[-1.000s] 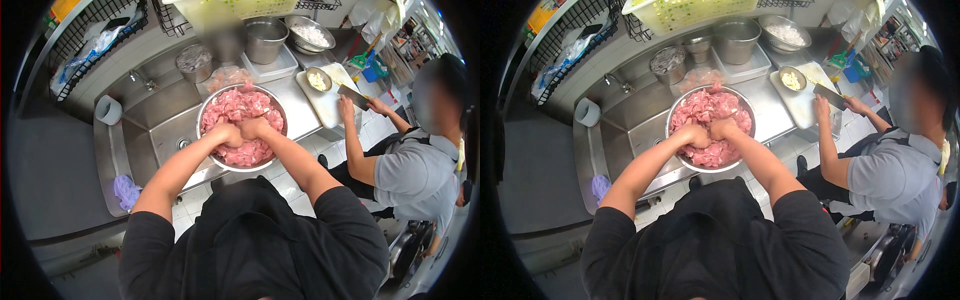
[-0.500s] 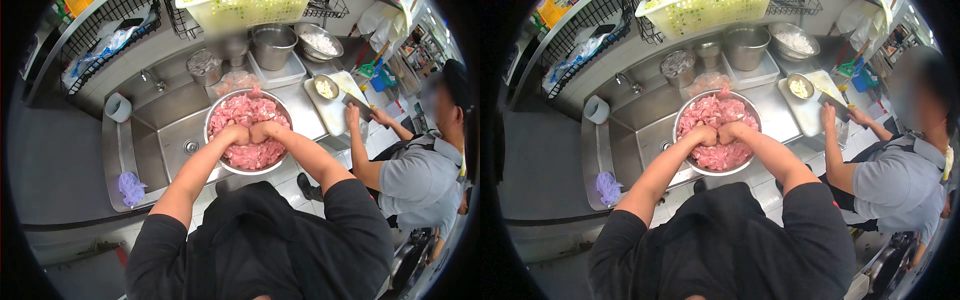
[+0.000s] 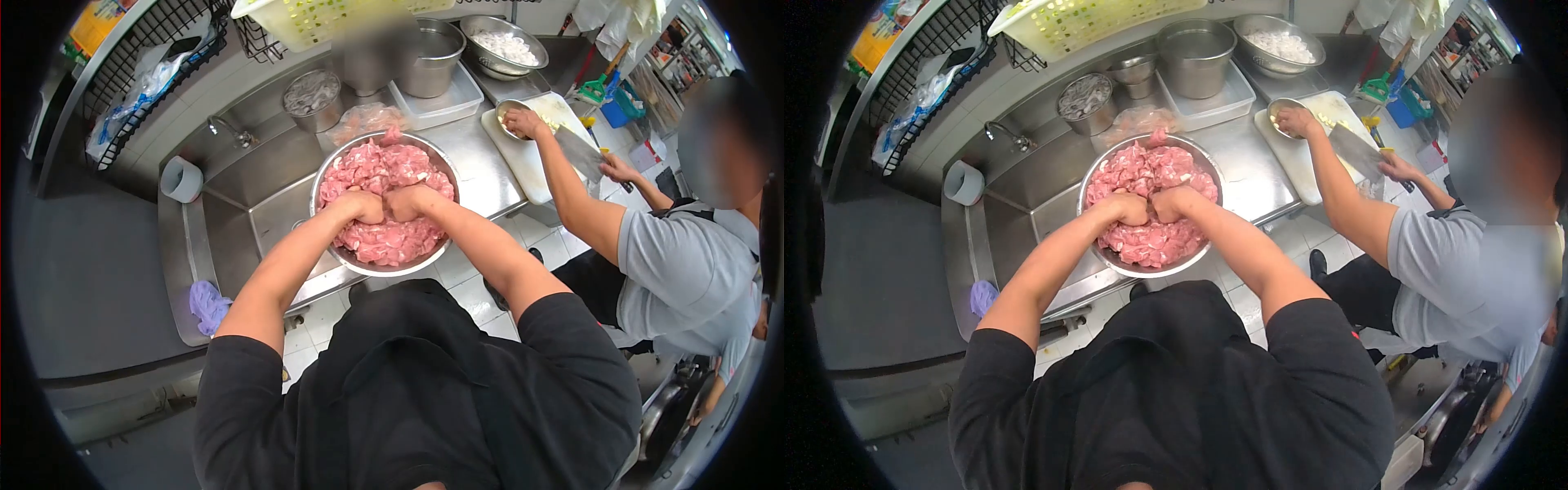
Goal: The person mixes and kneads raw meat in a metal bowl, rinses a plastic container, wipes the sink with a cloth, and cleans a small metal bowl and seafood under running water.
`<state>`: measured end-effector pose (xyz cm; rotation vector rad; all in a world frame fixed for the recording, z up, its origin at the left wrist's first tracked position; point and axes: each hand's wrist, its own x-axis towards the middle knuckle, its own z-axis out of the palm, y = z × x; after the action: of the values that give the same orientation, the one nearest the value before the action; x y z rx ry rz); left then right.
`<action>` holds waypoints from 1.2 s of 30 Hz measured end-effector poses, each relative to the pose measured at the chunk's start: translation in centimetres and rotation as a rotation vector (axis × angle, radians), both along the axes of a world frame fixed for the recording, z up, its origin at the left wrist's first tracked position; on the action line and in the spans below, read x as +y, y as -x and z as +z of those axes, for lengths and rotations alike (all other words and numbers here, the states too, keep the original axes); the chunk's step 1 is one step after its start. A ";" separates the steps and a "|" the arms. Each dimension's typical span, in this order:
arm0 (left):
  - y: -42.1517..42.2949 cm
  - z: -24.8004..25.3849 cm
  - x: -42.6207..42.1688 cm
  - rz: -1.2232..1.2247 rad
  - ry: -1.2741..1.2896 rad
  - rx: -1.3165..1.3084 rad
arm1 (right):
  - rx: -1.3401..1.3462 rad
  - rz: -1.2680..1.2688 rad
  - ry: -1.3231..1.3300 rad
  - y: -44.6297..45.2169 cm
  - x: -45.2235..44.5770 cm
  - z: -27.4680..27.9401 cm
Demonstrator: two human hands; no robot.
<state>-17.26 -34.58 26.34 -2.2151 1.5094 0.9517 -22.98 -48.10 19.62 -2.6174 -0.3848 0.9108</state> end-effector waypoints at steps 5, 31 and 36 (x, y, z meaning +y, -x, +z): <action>-0.2 0.8 -1.1 0.116 -0.044 -0.116 | 0.015 0.114 0.190 2.9 0.5 5.6; -5.3 2.9 10.1 0.982 1.342 0.298 | -0.744 -0.319 -0.410 -9.4 -4.6 14.2; -10.3 -2.1 13.2 1.294 1.235 0.513 | -0.307 -0.120 0.065 -18.4 -5.0 12.0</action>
<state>-6.92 -21.37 24.27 -4.3434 0.5324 0.9804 -4.58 -53.07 31.67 -2.8106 -0.2734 0.4902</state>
